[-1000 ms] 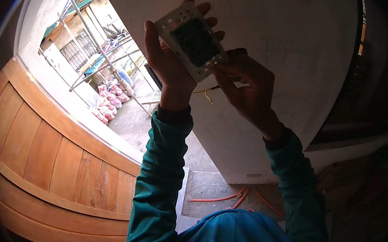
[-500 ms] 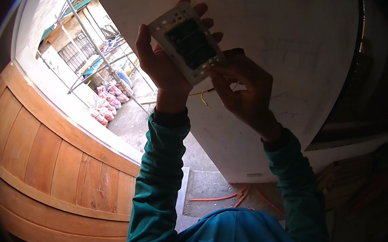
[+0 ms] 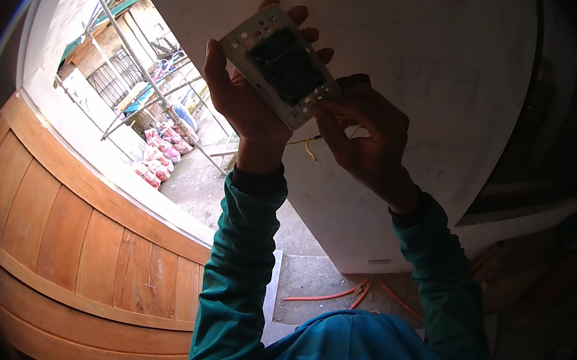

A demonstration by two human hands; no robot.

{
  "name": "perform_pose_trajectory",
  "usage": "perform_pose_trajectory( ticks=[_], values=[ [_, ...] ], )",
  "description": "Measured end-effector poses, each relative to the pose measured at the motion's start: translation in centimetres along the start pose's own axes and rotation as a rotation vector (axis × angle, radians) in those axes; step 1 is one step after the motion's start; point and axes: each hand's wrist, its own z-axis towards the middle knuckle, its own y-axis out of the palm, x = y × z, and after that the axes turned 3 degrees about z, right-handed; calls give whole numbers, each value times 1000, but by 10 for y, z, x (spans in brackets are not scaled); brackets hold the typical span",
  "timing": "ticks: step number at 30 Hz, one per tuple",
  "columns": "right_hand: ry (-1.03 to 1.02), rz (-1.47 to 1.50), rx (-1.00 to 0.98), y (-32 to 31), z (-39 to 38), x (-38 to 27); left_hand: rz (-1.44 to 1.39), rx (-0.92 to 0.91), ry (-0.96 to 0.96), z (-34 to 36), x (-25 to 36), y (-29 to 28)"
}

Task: The person connects electrical wires from a wall opening to a switch plate by hand and pushes the wires into the wall hole.

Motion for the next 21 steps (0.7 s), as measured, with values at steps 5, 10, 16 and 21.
perform_pose_trajectory(
  ticks=[5,10,16,21],
  values=[
    [-6,-2,-8,0,-1,0,3,-39,27,-1,1,-3],
    [-15,29,37,-1,-2,0,-28,-76,3,-1,1,-7],
    [-14,19,-36,-4,-4,-2,-43,-98,4,-1,1,-8],
    [-64,26,53,0,-4,2,-20,-41,24,-1,-3,4]
  ],
)
